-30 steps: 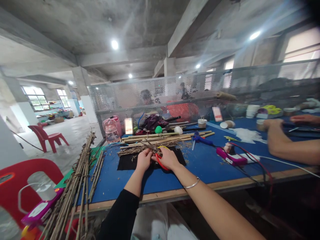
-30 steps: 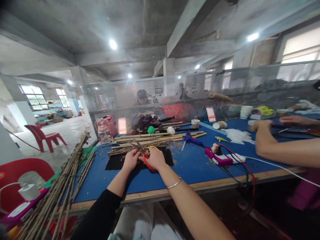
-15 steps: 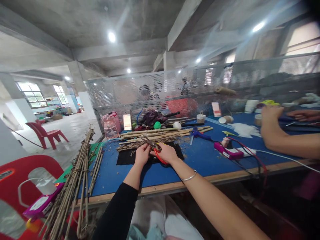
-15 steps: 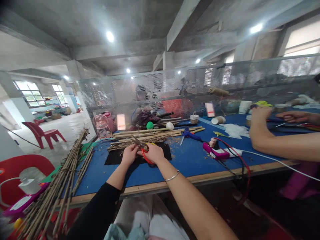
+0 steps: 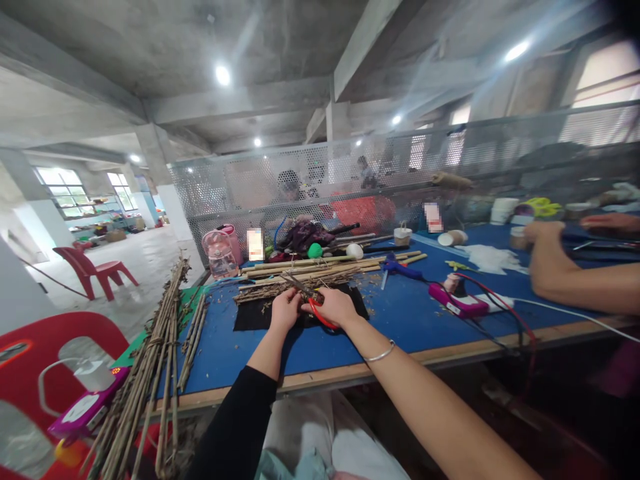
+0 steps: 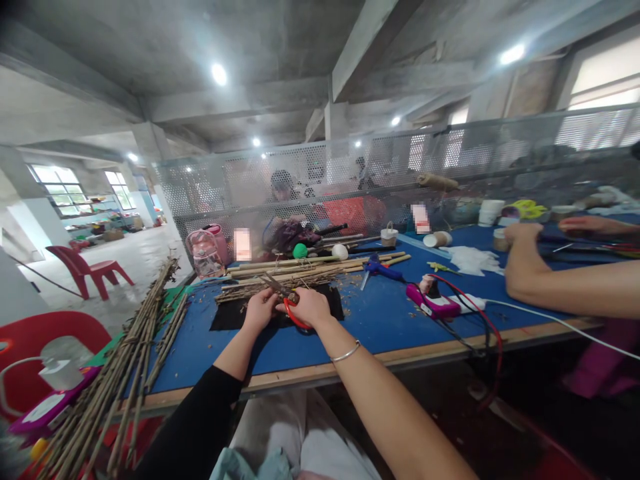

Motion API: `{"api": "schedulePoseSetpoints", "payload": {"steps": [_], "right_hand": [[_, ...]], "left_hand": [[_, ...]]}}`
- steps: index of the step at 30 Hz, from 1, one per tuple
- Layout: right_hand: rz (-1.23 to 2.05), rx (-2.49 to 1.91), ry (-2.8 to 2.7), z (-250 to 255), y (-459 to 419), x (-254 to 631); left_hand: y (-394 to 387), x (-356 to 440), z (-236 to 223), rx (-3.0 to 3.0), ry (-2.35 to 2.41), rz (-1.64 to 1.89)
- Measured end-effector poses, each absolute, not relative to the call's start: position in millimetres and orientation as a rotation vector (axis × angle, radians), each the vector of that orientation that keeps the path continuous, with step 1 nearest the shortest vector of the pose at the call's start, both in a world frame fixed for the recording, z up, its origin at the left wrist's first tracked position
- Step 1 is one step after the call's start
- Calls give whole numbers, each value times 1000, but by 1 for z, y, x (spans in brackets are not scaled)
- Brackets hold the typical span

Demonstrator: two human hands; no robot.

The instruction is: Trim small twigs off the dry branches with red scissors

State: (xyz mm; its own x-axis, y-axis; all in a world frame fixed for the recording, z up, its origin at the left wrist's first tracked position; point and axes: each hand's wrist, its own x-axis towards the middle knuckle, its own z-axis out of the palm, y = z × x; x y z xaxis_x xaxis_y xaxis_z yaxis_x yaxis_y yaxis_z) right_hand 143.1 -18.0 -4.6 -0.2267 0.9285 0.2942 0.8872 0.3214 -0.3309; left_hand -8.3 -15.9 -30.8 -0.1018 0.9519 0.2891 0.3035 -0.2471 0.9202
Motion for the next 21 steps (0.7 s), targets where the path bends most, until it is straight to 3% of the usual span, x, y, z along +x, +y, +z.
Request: {"api": "schedulePoseSetpoints", "payload": {"steps": [21], "right_hand": [[96,-1517,-2155,-17,-10,141]], "left_hand": [[-14,-7,-29,1357,1298,1447]]}}
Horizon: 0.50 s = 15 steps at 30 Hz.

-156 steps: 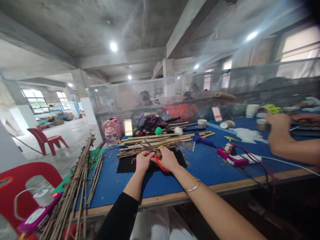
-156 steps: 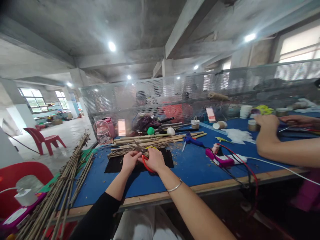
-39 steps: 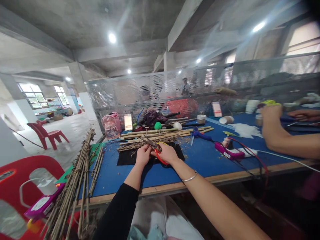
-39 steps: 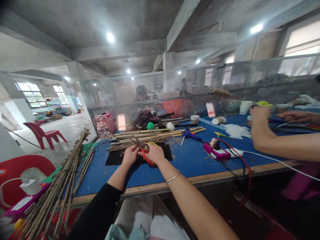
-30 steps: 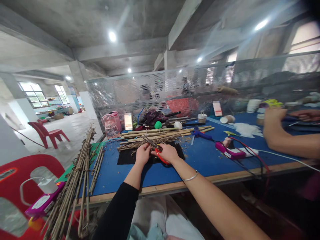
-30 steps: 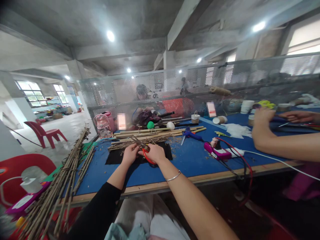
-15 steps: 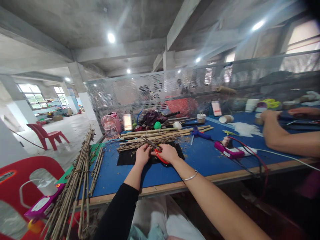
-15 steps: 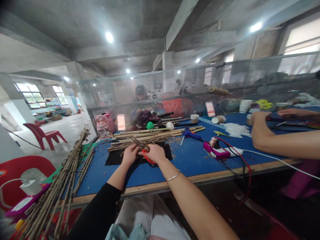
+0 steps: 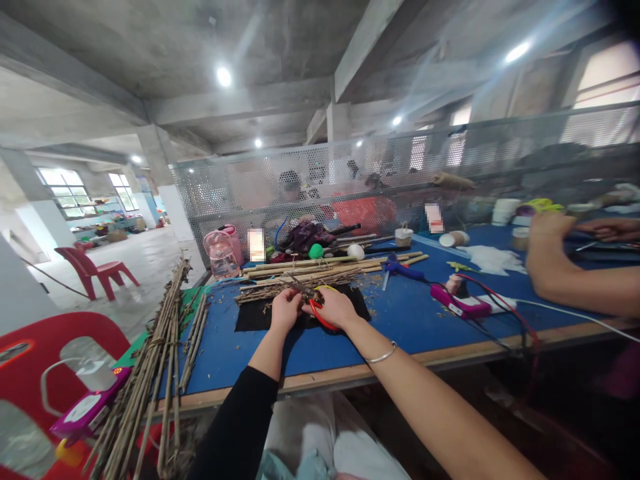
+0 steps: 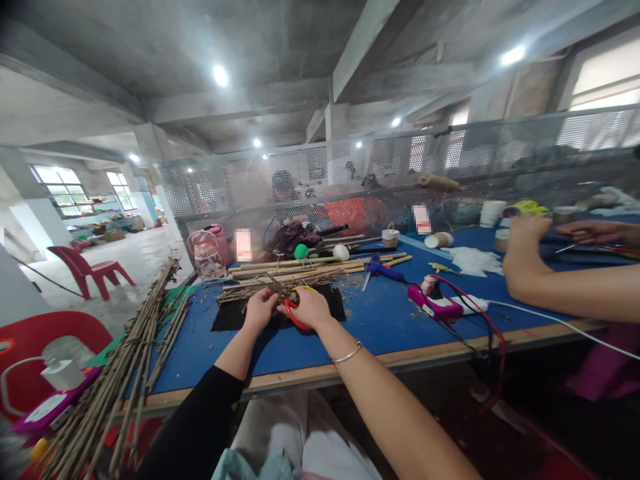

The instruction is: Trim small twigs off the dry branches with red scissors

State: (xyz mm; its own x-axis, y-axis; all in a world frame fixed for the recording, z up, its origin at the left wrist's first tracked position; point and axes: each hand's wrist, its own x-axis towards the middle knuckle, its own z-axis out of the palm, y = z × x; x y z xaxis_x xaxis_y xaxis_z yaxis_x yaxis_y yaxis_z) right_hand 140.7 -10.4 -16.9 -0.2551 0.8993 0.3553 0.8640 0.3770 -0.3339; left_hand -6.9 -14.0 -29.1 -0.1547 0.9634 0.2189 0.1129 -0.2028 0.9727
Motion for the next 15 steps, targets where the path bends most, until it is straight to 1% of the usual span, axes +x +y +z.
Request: {"api": "schedulePoseSetpoints", "payload": {"steps": [15], "right_hand": [[23,-1438,-2152,-19,-8,140]], "left_hand": [[-19,-2,-24,1282,1145,1433]]}}
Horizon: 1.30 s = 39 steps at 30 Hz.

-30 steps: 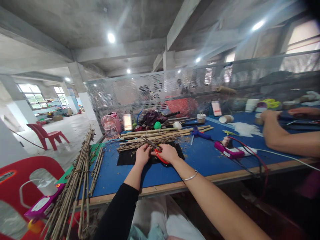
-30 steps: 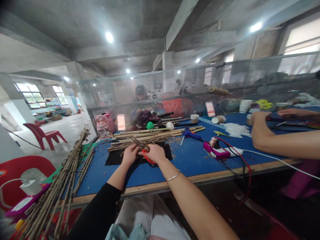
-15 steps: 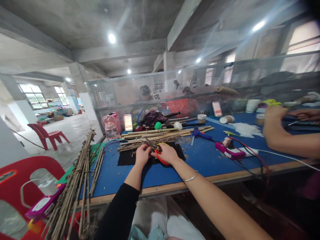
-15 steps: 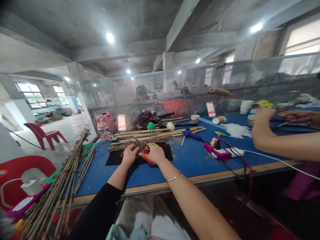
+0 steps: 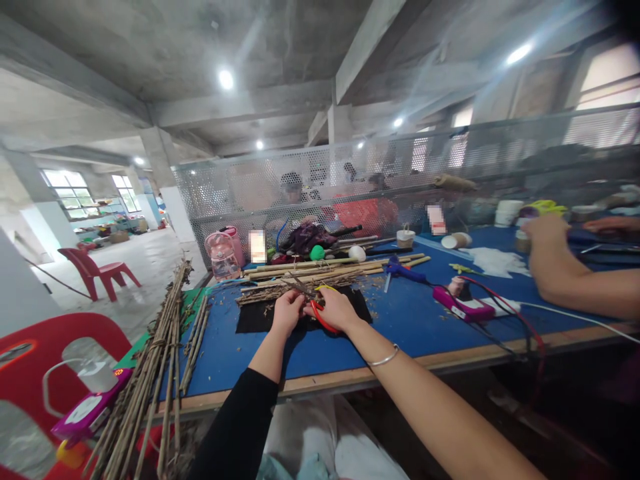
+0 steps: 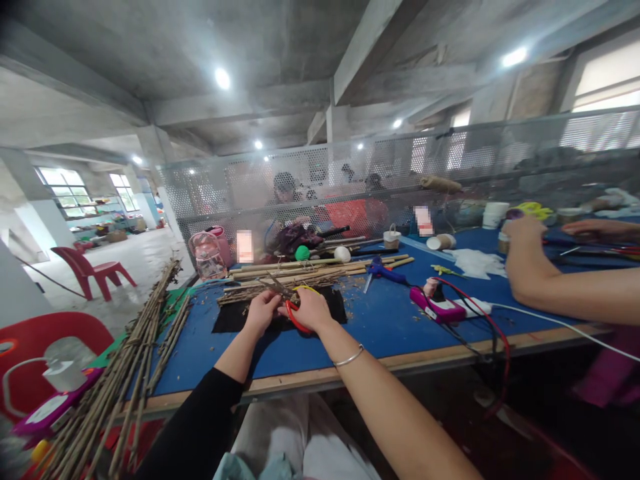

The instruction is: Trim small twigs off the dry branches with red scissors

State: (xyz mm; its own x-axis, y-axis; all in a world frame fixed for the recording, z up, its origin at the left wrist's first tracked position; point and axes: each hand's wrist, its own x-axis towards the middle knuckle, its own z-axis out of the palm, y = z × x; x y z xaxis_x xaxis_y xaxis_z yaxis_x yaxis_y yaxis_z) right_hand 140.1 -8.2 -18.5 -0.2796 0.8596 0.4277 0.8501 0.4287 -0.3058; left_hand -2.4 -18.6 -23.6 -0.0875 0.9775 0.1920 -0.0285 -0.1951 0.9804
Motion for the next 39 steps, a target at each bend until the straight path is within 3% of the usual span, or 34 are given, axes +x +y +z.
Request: {"api": "schedulePoseSetpoints", "payload": {"steps": [39], "right_hand": [[89,-1579,-2118,-8,-18,138]], "left_hand": [[-14,-6,-28,1307,1172,1448]]}}
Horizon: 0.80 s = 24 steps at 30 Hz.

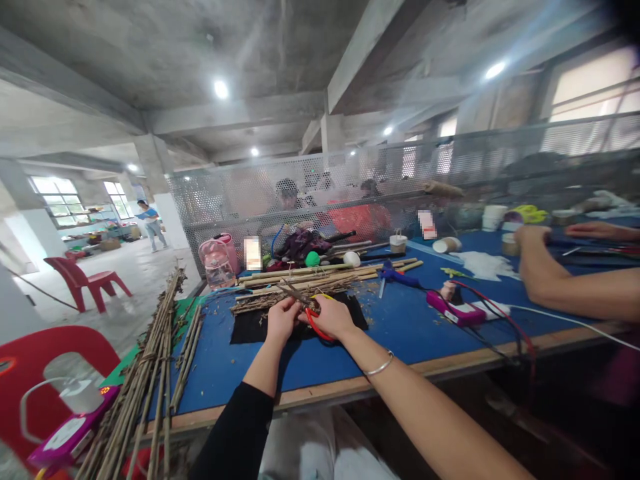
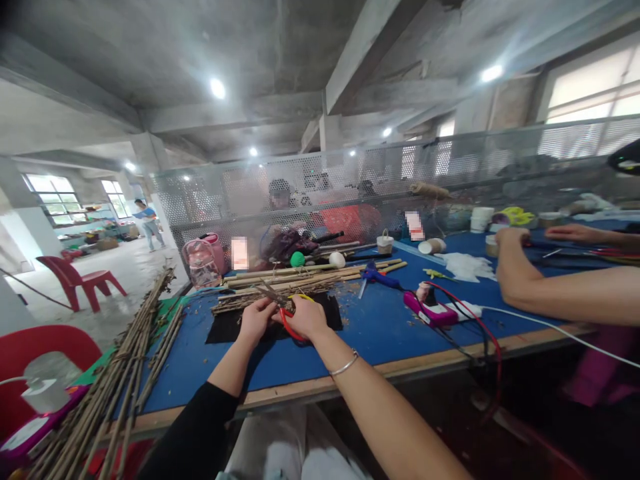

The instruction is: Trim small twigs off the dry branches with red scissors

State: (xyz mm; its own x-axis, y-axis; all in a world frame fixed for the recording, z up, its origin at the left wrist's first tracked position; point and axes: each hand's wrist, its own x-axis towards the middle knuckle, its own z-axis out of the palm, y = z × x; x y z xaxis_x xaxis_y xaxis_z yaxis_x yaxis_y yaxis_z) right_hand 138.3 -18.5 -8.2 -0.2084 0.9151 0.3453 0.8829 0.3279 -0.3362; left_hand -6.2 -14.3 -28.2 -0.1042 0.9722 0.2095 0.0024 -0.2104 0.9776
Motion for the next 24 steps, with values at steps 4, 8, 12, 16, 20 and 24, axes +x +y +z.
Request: {"api": "schedulePoseSetpoints", "payload": {"steps": [4,8,12,16,20,24], "right_hand": [[89,-1616,-2131,-7,-17,139],[100,-1631,-2138,-10,-15,140],[82,-1587,-2127,-13,-14,139],[54,-1498,-2123,-17,-13,139],[6,-1468,-2143,-18,-11,139],[-36,-1473,-2160,-16,-11,139]], "left_hand": [[-13,-7,-30,1318,1172,1437],[-12,-7,-31,1321,1171,1438],[-13,-5,-30,1258,1145,1448],[-15,-4,-27,1219,1128,1446],[-16,-4,-27,1235,1118,1438],[-14,-5,-30,1289,1134,1438]]}}
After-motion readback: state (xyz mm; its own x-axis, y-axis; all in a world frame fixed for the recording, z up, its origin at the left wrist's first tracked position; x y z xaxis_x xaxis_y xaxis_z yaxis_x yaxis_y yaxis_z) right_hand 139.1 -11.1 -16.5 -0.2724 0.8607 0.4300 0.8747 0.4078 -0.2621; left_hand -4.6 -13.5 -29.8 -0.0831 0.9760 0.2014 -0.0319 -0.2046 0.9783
